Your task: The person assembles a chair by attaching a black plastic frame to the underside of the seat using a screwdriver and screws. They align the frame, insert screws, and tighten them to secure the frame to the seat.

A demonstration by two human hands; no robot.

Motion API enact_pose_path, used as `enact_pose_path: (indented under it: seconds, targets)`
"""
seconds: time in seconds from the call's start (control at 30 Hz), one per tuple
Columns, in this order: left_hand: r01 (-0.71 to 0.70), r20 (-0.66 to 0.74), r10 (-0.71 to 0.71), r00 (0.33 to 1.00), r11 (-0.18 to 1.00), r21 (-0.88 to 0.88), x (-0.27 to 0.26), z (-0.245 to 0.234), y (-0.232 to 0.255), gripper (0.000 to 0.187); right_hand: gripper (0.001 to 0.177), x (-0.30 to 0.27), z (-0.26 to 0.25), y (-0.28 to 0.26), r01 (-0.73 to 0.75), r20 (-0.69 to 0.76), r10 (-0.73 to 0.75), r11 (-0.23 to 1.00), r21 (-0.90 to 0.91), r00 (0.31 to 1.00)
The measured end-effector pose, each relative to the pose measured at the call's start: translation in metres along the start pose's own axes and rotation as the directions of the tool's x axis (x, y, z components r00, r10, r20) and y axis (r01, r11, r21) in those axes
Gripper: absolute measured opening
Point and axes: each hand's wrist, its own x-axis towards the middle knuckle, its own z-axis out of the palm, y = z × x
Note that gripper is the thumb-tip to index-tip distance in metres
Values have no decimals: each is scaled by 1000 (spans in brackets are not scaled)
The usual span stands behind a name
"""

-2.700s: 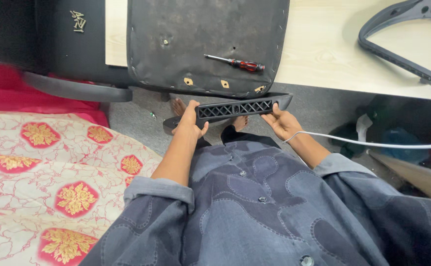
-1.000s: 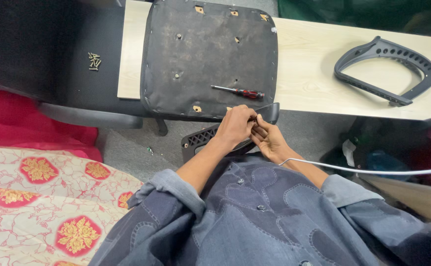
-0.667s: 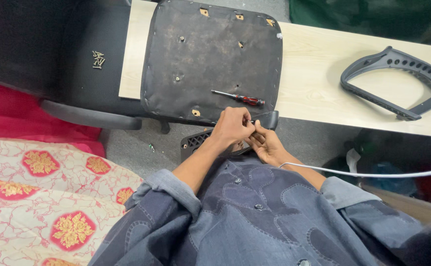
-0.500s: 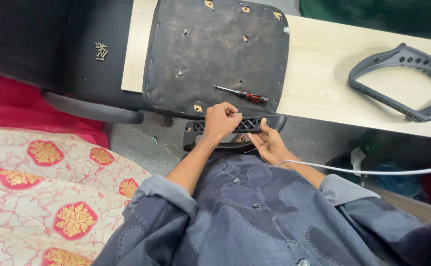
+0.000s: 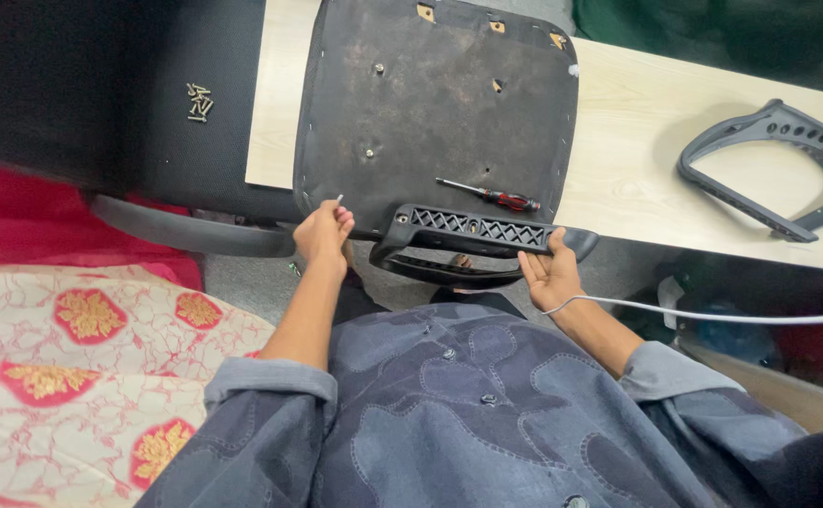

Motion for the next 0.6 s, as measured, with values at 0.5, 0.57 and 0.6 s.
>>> enact_pose_path:
  seconds: [0.5,0.57,0.6]
  targets:
    - [224,-40,-233,972,960,-169,269,-64,138,8,61,20,49,40,191,-401,-144,979,78,905]
    - [257,-89,-263,961,964,-70,290,-72,144,7,59,24,60,43,226,-504,-134,966,126,853]
    - [252,-121,-256,959,966,-49,301,-73,147,8,58,16,58,46,247,-547,-131,958,145,827]
